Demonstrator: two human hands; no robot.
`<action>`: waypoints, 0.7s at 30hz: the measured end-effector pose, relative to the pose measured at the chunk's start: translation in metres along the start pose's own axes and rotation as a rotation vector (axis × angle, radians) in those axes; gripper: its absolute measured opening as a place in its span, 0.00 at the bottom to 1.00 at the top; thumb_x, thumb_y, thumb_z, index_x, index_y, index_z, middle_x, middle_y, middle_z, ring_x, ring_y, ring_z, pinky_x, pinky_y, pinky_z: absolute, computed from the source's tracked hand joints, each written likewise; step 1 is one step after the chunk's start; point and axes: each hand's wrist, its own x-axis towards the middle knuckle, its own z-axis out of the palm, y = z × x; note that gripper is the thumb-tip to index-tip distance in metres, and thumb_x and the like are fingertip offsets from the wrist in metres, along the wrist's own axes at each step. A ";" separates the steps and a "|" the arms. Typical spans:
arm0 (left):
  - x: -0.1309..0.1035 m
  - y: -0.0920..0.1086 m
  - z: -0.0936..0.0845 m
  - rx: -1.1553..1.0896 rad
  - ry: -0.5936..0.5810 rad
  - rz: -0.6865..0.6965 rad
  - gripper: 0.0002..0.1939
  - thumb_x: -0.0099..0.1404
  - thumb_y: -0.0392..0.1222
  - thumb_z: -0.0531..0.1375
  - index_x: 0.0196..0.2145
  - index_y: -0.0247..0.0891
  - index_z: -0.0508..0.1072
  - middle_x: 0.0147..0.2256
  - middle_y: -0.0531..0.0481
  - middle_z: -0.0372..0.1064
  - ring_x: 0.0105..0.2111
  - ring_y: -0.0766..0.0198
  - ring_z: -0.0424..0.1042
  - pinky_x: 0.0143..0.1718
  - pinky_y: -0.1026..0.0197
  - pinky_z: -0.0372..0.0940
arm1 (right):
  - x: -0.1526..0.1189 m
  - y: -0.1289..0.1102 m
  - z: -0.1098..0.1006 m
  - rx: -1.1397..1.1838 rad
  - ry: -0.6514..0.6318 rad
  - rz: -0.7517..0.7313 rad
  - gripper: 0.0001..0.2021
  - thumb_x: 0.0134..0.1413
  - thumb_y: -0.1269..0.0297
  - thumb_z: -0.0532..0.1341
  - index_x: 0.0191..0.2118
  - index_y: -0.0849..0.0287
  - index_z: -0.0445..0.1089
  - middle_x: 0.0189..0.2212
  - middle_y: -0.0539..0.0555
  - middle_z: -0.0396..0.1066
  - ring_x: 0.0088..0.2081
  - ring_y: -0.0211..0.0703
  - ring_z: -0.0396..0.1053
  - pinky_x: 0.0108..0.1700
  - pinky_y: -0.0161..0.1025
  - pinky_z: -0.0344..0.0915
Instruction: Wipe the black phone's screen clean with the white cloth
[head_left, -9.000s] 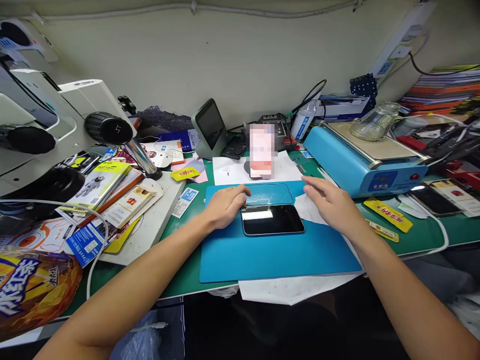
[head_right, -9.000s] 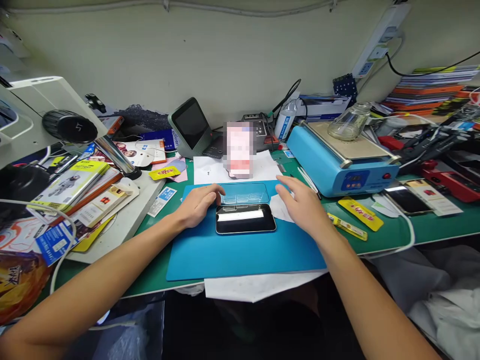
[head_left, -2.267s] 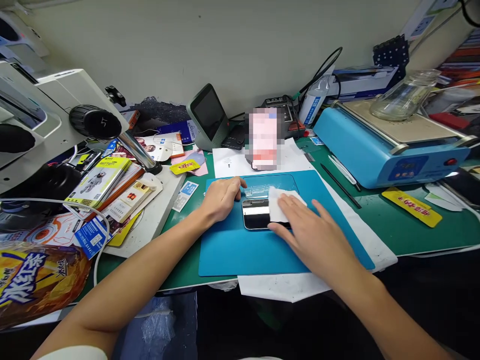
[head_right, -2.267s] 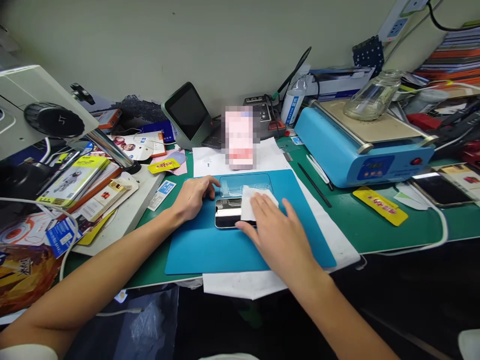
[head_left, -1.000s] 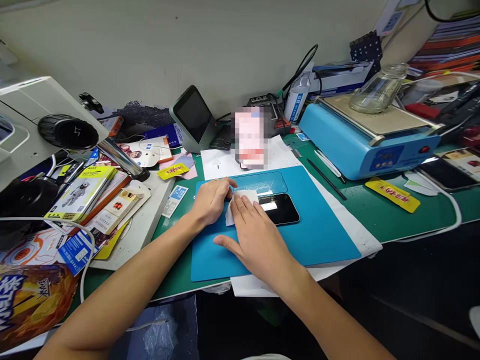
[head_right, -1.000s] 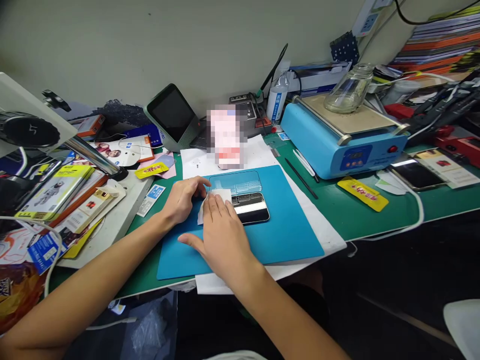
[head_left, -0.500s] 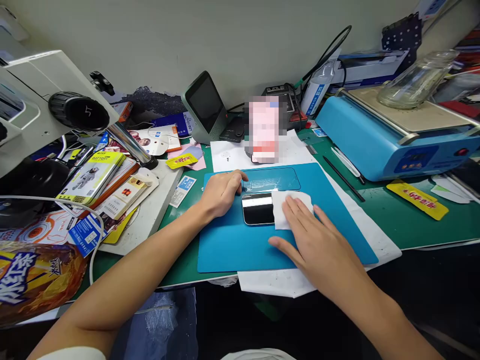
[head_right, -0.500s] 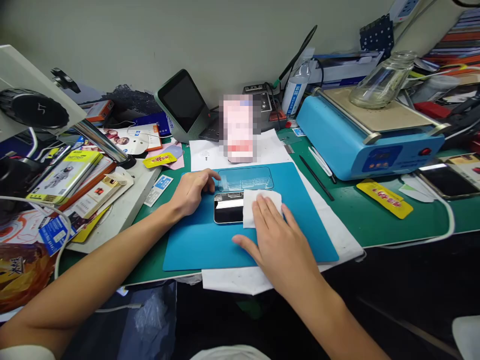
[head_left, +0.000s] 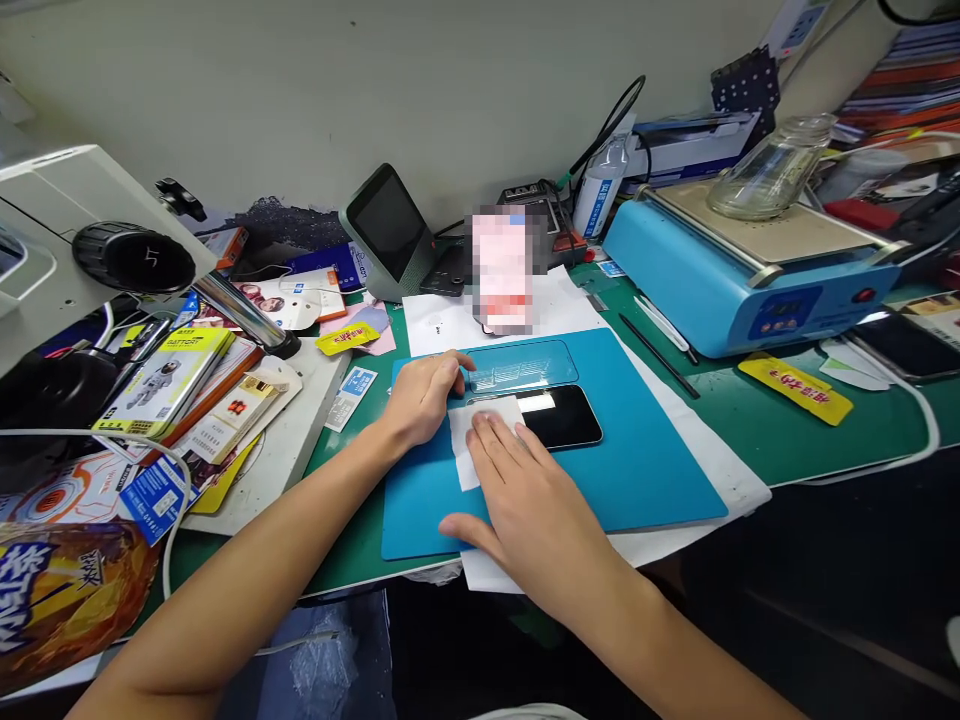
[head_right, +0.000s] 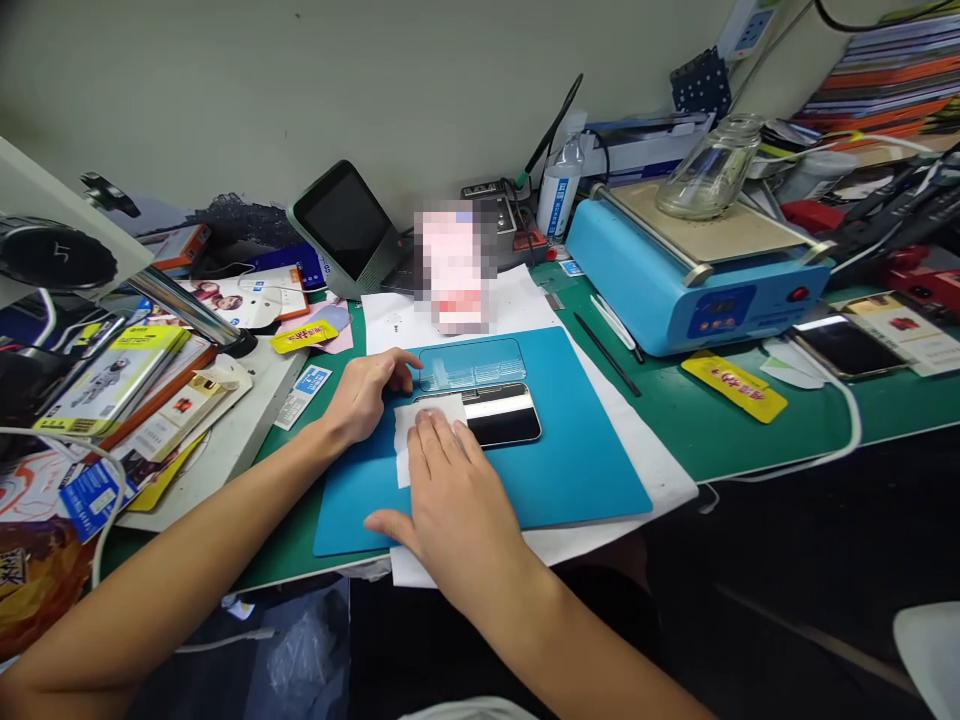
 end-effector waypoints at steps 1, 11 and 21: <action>0.000 0.000 0.000 0.001 -0.002 -0.004 0.26 0.74 0.48 0.39 0.41 0.38 0.75 0.28 0.50 0.74 0.33 0.59 0.73 0.38 0.56 0.65 | -0.006 0.003 -0.002 0.014 -0.005 -0.007 0.42 0.66 0.38 0.49 0.68 0.74 0.59 0.69 0.70 0.55 0.70 0.59 0.55 0.69 0.55 0.56; 0.000 0.000 0.000 0.037 -0.023 -0.008 0.27 0.74 0.48 0.38 0.41 0.39 0.76 0.29 0.50 0.75 0.34 0.58 0.73 0.40 0.56 0.65 | -0.058 0.072 -0.017 0.033 -0.014 0.148 0.36 0.70 0.43 0.45 0.73 0.63 0.49 0.70 0.63 0.53 0.70 0.58 0.54 0.67 0.61 0.57; -0.001 -0.001 0.000 0.046 -0.015 0.023 0.27 0.74 0.48 0.38 0.41 0.39 0.75 0.29 0.50 0.75 0.33 0.59 0.73 0.39 0.57 0.65 | 0.006 0.012 0.000 0.112 -0.045 0.154 0.48 0.65 0.35 0.44 0.71 0.78 0.50 0.71 0.72 0.45 0.73 0.61 0.44 0.70 0.58 0.51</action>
